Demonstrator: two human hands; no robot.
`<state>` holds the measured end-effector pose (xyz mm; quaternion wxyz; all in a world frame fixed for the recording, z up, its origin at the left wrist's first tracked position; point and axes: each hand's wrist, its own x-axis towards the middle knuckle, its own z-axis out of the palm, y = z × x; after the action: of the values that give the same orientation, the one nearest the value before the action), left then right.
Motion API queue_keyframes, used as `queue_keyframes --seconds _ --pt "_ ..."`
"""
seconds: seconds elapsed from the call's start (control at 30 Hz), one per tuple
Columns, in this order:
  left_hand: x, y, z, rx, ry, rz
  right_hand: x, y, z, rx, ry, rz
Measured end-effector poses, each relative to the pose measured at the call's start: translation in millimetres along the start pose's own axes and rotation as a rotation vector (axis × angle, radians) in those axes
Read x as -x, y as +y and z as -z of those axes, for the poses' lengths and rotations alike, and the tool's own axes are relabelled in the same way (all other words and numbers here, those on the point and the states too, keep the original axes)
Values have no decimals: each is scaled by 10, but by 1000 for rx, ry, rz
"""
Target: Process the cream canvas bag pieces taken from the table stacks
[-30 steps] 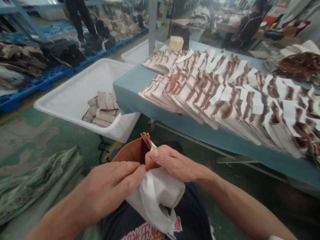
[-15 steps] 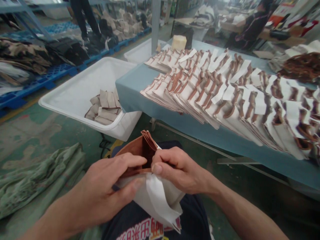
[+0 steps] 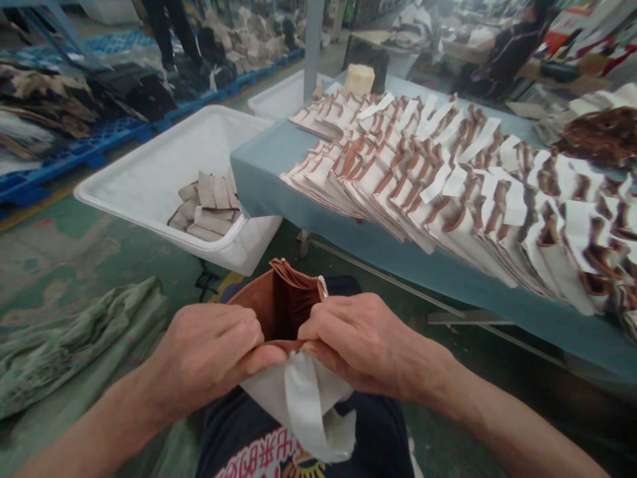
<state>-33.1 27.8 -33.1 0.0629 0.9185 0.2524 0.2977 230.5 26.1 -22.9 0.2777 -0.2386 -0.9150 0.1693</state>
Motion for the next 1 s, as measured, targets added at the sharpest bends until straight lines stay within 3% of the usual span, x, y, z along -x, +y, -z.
queue_keyframes --seconds 0.2,0.37,0.5,0.67,0.87,1.0 --pt "-265 63 140 364 -200 112 -80 -48 76 8 29 53" --pt "-426 88 145 444 -254 54 -64 -113 162 -140 -69 18" --pt "-387 69 114 341 -295 29 2 -144 201 -29 -130 -21" --pt "-422 227 144 174 -238 19 26 -66 166 -69 -69 -30" --pt "-347 415 -51 349 -106 173 86 97 63 -318 -11 -34" --pt "-287 423 -95 507 -114 259 148 291 67 -391 43 -79"
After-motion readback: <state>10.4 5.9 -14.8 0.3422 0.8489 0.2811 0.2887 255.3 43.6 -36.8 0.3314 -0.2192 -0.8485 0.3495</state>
